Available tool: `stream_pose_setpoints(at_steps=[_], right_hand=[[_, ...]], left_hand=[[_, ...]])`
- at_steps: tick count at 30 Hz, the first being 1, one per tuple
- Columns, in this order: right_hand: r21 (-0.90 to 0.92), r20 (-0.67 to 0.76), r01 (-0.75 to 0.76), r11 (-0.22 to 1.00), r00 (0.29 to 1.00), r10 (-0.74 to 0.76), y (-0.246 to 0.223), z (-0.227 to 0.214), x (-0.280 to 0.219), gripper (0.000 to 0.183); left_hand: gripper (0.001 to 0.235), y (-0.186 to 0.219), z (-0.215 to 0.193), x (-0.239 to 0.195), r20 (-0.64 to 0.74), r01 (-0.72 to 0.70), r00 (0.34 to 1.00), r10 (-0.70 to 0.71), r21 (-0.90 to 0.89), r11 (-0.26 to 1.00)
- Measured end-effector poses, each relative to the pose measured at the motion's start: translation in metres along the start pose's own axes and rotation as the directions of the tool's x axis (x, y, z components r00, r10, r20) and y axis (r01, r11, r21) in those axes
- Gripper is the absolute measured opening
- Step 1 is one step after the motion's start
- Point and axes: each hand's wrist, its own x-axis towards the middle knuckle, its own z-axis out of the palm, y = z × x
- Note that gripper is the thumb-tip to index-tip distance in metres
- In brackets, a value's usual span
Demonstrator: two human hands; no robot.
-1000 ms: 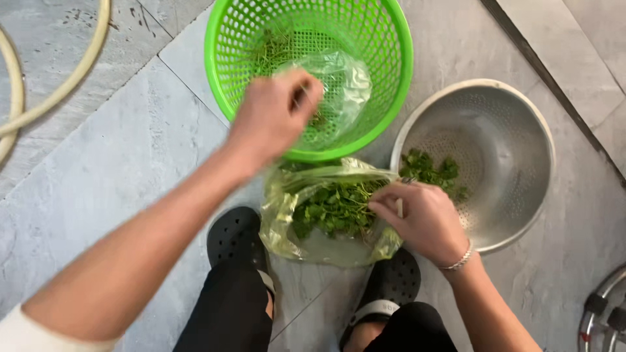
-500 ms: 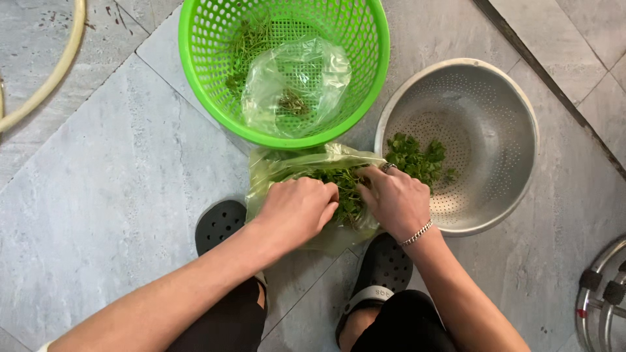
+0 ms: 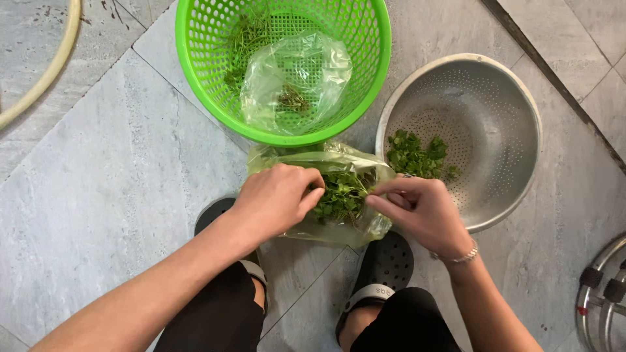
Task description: The person sits on a tiled floor and sorts through a plastic bag of green leafy herbs. They pick individual stems, separate the leaves from the stalks by hand, and place the leaves into a metal colander while discarding the stems into a green basket.
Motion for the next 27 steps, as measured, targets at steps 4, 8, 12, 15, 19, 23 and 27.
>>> stream_pose_setpoints(at_steps=[4, 8, 12, 15, 19, 23, 27], right_hand=[[0.088, 0.010, -0.035, 0.995, 0.999, 0.034, -0.022, -0.014, -0.016, 0.019], [0.173, -0.017, -0.033, 0.984, 0.999, 0.036, -0.038, -0.025, -0.026, 0.013], [0.192, -0.026, 0.008, 0.981, 1.000, -0.003, -0.038, -0.025, -0.029, 0.011], [0.185, -0.029, -0.081, 0.979, 0.996, 0.088, -0.038, -0.019, -0.036, 0.009], [0.214, -0.023, -0.095, 0.972, 0.995, 0.102, -0.044, -0.016, -0.037, 0.009], [0.217, -0.016, -0.093, 0.972, 0.995, 0.099, -0.044, -0.014, -0.037, 0.009], [0.230, -0.004, -0.076, 0.970, 0.997, 0.079, -0.035, -0.013, -0.038, 0.008]], left_hand=[[0.027, 0.007, -0.019, -0.008, -0.022, 0.000, 1.000, -0.002, -0.101, 0.995], [0.030, 0.016, -0.035, -0.016, -0.115, -0.062, 0.993, 0.035, -0.240, 0.969], [0.040, 0.025, -0.036, -0.017, -0.286, -0.245, 0.946, 0.152, -0.326, 0.913], [0.031, 0.035, -0.029, -0.024, -0.293, -0.314, 0.926, 0.236, -0.257, 0.914], [0.021, 0.041, -0.018, -0.028, -0.328, -0.338, 0.899, 0.290, -0.102, 0.935], [0.012, 0.039, -0.010, -0.027, -0.386, -0.378, 0.854, 0.350, 0.002, 0.926], [0.011, 0.040, -0.009, -0.027, -0.384, -0.361, 0.864, 0.326, -0.020, 0.932]])
